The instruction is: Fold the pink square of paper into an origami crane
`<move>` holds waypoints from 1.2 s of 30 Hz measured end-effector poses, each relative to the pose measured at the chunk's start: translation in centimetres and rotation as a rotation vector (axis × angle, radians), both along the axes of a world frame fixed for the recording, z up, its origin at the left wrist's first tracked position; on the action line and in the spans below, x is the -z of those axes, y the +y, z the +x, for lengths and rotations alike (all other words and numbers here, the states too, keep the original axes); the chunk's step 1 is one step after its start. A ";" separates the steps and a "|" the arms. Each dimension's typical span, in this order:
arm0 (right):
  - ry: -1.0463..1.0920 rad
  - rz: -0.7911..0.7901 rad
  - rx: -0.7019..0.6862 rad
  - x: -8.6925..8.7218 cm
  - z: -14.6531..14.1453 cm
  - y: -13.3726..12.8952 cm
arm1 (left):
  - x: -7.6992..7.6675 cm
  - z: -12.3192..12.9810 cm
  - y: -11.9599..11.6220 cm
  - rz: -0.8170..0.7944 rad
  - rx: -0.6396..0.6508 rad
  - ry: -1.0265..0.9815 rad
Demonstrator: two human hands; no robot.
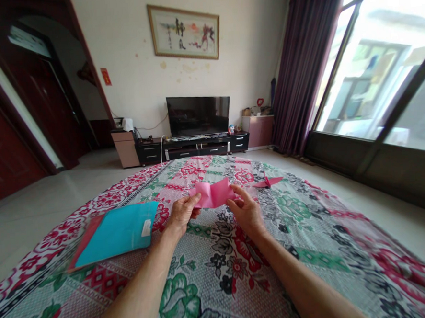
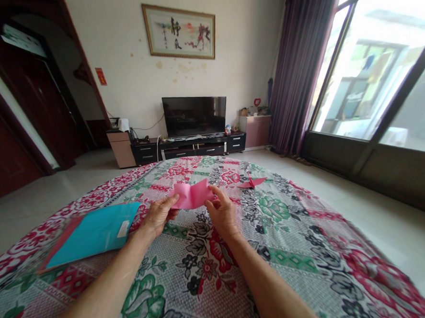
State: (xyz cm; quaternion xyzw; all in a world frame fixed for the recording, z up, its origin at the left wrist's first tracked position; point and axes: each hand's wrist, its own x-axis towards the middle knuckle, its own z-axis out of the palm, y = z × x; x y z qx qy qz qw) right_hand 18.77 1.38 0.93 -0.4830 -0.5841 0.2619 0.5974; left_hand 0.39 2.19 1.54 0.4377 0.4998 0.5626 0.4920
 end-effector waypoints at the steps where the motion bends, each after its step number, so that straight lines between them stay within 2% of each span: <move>1: -0.036 0.028 0.009 0.0 0.0 0.0 | 0.0 0.0 0.0 0.004 -0.005 0.007; 8: -0.247 0.219 0.003 0.7 -0.1 0.4 | 0.2 0.0 0.0 0.064 -0.050 0.140; 14: -0.291 0.256 0.008 0.7 0.0 0.5 | 0.6 -0.1 0.2 0.078 -0.052 0.168; 18: -0.213 0.148 -0.020 0.6 -0.1 0.3 | 0.8 -0.3 0.4 0.105 -0.047 0.176; 23: -0.086 -0.032 -0.150 0.8 -0.2 0.0 | 0.6 -0.3 0.4 0.116 -0.067 0.173; 27: -0.065 -0.067 -0.200 1.1 -0.1 0.3 | 0.7 -0.4 0.6 0.145 -0.085 0.180; 30: 0.039 -0.110 -0.249 1.2 0.1 0.6 | 0.8 -0.6 0.8 0.178 -0.104 0.190; 36: 0.231 -0.222 -0.303 0.3 0.4 0.2 | 0.2 -0.5 0.4 0.259 -0.107 0.192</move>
